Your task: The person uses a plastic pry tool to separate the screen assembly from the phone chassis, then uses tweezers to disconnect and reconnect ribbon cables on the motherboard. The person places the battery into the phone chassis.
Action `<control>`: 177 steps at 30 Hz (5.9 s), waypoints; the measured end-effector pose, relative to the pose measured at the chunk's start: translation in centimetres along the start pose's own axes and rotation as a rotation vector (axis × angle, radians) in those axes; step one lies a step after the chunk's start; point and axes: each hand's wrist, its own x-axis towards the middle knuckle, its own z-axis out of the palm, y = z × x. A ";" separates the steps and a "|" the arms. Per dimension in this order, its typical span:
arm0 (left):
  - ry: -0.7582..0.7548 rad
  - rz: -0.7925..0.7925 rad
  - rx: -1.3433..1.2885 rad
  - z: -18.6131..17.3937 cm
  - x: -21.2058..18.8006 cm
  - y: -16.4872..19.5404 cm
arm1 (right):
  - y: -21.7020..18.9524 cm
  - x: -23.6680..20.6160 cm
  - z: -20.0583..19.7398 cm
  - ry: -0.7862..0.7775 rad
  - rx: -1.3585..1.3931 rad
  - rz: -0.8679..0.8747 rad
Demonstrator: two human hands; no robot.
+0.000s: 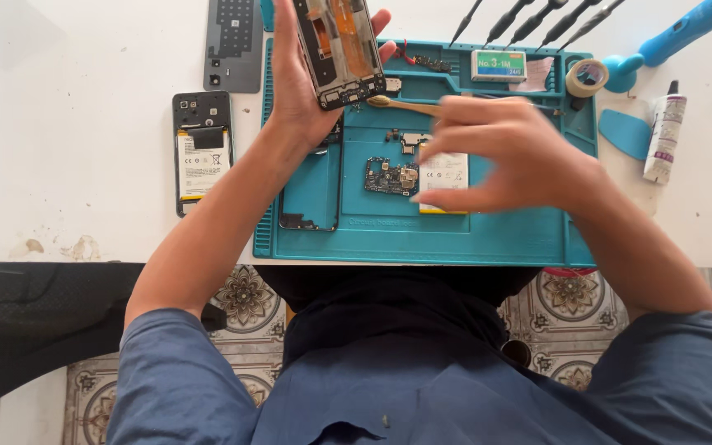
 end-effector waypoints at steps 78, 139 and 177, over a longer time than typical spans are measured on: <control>0.008 -0.559 0.293 5.3 -2.5 -2.3 | 6.0 -2.2 5.9 0.460 0.173 0.224; 0.018 -0.510 0.392 5.7 -2.4 -2.1 | 5.9 -2.2 6.8 0.531 -0.204 0.183; 0.042 -0.468 0.396 4.3 -2.4 -2.9 | 5.2 -1.8 7.1 0.537 -0.123 0.213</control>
